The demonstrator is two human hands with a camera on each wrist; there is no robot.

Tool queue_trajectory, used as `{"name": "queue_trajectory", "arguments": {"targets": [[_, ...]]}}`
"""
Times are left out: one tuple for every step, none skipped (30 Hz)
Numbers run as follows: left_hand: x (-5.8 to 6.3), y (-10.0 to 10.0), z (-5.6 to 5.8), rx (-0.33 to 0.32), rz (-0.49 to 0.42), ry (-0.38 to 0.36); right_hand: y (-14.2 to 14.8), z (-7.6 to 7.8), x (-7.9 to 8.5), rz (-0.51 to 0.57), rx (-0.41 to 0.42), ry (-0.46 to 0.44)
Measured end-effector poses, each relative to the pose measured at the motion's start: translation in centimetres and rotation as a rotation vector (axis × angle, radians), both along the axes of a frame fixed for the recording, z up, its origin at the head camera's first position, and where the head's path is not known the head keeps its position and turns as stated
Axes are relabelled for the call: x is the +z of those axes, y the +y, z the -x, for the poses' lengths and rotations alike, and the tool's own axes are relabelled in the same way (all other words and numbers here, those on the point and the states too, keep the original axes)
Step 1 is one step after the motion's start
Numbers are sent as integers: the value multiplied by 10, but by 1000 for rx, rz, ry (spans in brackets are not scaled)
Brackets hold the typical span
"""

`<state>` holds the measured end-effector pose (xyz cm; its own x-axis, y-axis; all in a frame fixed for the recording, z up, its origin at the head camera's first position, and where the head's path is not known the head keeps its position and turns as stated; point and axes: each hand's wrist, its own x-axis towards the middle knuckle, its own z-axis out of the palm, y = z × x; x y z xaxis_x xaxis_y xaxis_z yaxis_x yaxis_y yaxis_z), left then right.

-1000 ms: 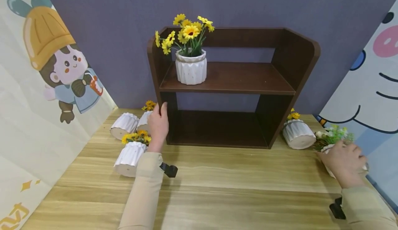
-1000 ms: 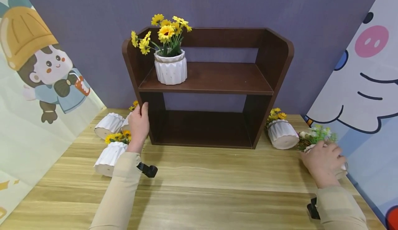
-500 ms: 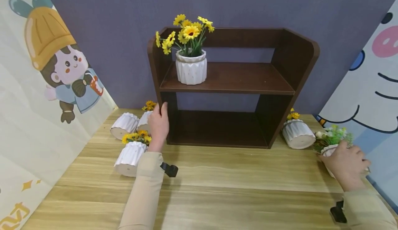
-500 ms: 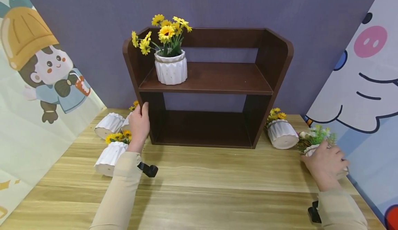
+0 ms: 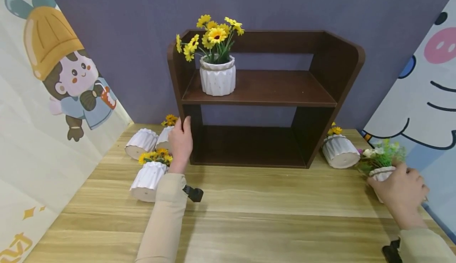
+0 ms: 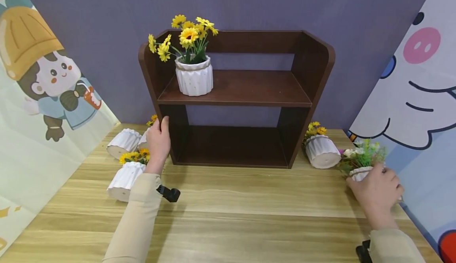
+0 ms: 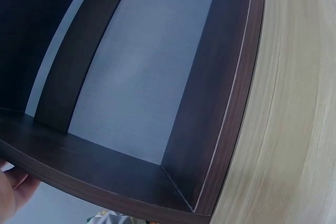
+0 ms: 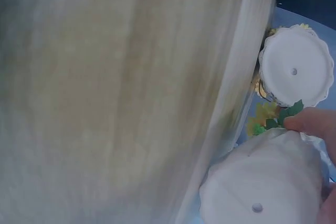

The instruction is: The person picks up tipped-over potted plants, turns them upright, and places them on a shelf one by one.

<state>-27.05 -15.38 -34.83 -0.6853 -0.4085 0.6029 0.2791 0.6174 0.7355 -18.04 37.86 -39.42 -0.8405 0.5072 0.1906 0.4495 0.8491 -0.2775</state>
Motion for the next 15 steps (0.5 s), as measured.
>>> {"name": "queue_trajectory", "arguments": {"targets": [[1,0,0,-1,3,4,0,-1,1,0,-7,8],[2,0,0,-9,1,3,-1,-2,2,7,-14,17],[3,0,0,-14,1,4,-1,-2,3,11,-27,22],[3,0,0,-20,1,6,-1,-3,4,17,-36,30],[4,-1,0,-24,1,7,-1,-4,4,23,-48,35],[4,-1,0,-24,2,7,0,-4,5,23,-61,39],[4,-1,0,-24,2,7,0,-5,5,23,-71,48],[4,-1,0,-25,0,4,0,-6,4,19,-79,53],[4,-1,-1,-20,3,6,1,-7,4,11,-83,54],[3,-1,-1,-17,6,4,1,-8,4,8,-84,62],[3,-1,-1,-14,9,2,1,-9,3,5,-86,69],[3,-1,-1,-16,12,-1,1,-10,3,1,-86,74],[2,-1,-2,-19,15,-7,1,-11,3,0,-84,79],[2,-1,-2,-15,24,-16,2,-12,3,2,-85,70],[2,-1,-2,-11,32,-25,2,-12,4,7,-84,60]]}}
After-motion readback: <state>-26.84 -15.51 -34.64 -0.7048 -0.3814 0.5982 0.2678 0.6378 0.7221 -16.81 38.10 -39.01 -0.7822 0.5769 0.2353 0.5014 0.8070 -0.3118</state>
